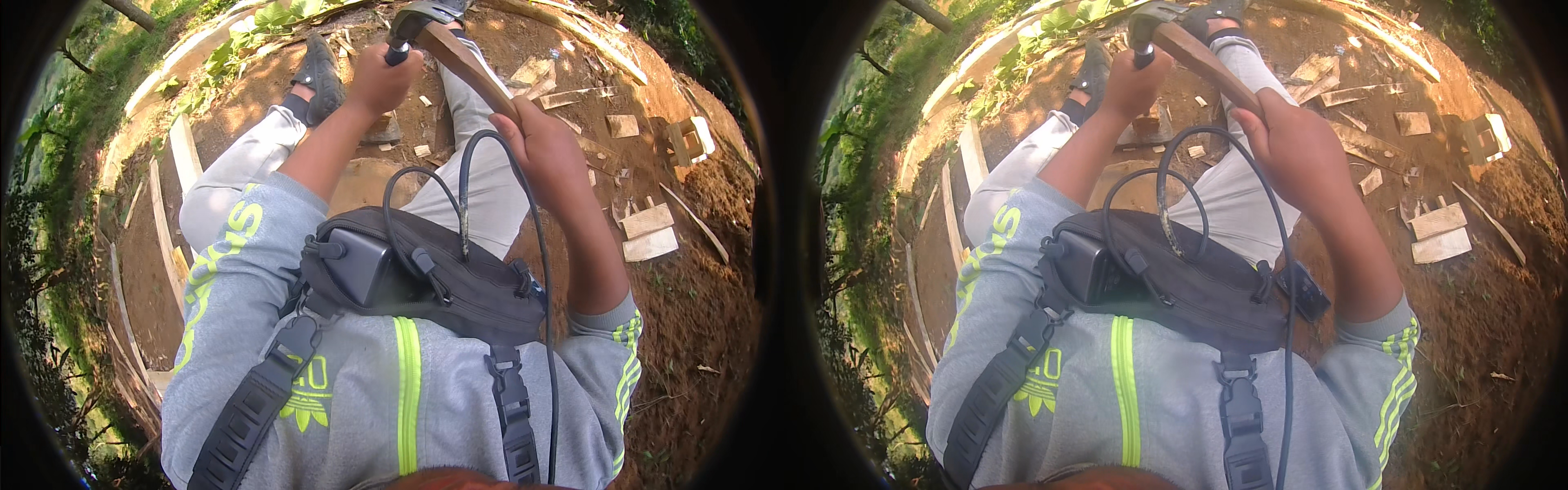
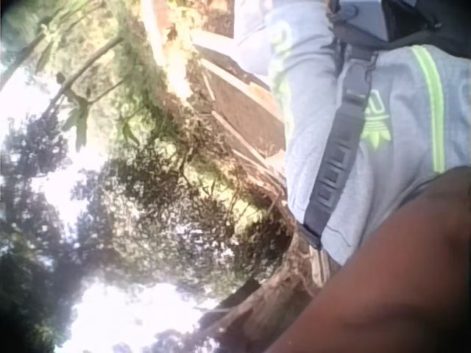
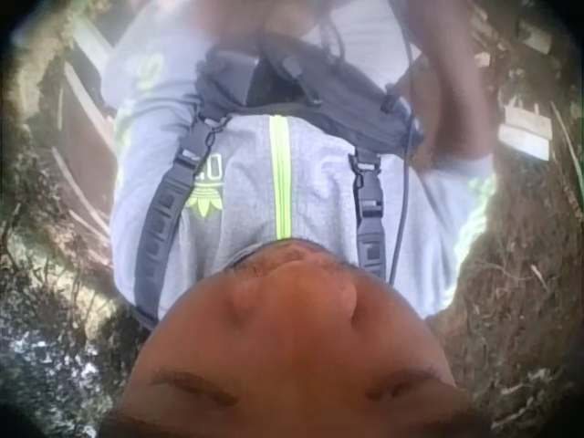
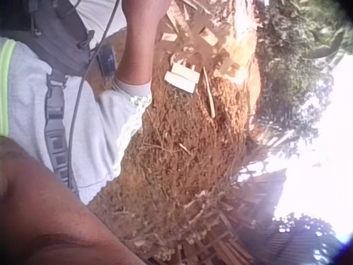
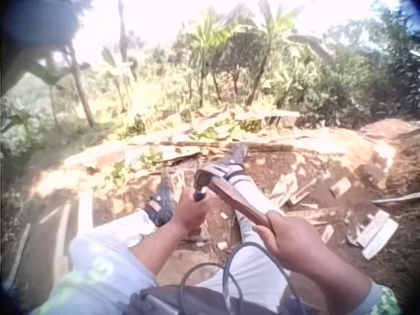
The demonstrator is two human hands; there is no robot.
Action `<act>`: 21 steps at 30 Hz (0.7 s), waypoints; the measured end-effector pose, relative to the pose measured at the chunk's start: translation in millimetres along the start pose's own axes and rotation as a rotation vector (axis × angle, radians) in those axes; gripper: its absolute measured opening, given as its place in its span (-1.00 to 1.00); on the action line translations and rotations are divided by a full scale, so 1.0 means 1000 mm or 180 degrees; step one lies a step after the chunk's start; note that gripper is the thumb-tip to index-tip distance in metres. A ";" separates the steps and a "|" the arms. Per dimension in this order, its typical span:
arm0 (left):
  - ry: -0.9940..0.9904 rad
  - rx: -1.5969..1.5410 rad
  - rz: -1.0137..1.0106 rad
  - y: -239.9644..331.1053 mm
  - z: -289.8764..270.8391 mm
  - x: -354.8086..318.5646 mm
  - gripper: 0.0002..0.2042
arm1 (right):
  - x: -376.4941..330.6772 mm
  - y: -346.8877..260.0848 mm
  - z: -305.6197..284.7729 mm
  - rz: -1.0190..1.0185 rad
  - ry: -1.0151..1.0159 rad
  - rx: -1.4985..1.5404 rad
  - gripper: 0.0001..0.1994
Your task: The person shapes a piece of wood using a hammer and a chisel while sitting on the ground.
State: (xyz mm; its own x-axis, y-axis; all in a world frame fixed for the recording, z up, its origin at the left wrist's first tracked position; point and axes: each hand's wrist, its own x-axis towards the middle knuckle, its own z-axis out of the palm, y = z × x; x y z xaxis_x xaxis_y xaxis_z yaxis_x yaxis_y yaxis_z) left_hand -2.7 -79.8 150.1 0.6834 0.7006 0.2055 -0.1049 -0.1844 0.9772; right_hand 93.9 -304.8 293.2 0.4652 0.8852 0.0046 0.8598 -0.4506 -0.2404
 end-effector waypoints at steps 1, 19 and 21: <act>0.0062 0.0113 -0.0046 -0.002 0.000 -0.002 -0.65 | 0.001 -0.001 -0.003 0.0033 0.0039 0.0170 -0.60; -0.0138 0.0019 0.0050 -0.008 -0.005 0.000 -0.69 | 0.006 -0.008 -0.005 0.0042 0.0432 0.1114 -0.62; -0.0151 -0.0096 -0.0077 -0.008 -0.003 -0.001 -0.69 | 0.002 -0.005 0.004 0.0136 0.0210 0.0848 -0.61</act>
State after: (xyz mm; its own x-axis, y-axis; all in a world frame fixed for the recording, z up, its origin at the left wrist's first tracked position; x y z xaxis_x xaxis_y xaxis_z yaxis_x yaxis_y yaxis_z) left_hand -4.5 -76.9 142.8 0.7193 0.6710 0.1798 -0.1092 -0.1464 0.9832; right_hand 89.4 -300.5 290.6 0.5201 0.8526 0.0501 0.7574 -0.4333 -0.4885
